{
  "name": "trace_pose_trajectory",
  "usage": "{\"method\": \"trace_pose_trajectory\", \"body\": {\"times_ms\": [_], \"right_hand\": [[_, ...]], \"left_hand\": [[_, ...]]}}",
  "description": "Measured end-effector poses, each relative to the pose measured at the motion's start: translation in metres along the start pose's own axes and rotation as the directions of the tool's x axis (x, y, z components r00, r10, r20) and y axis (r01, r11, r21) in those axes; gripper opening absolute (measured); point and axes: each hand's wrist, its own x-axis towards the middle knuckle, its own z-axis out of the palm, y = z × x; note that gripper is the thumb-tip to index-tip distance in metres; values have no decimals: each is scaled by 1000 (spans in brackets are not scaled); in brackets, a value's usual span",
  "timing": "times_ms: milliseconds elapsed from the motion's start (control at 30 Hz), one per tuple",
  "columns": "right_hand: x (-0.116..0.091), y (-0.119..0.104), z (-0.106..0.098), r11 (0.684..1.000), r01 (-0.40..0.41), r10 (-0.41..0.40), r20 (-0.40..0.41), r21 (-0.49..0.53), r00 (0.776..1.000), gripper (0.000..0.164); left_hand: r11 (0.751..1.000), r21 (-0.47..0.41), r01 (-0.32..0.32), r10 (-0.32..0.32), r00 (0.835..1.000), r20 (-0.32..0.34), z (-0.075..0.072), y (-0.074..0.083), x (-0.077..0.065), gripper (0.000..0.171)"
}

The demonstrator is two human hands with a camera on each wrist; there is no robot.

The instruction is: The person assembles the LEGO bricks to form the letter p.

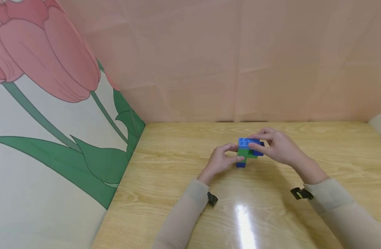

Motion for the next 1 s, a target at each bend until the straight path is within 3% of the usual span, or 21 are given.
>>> {"method": "trace_pose_trajectory", "body": {"times_ms": [367, 633, 833, 1000], "right_hand": [[2, 11, 3, 1000, -18, 18, -6, 18, 1000, 34], [-6, 22, 22, 998, 57, -52, -160, 27, 986, 35], [-23, 33, 32, 996, -34, 49, -189, 83, 981, 63], [-40, 41, 34, 990, -66, 88, -173, 126, 981, 65]], "left_hand": [[1000, 9, 13, -13, 1000, -5, 0, 1, 5, 39], [1000, 5, 27, -27, 999, -20, 2, 0, 3, 37], [999, 18, 28, -27, 999, -28, 4, -1, 3, 39], [999, 13, 43, -43, 999, -31, 4, 3, 4, 40]]}}
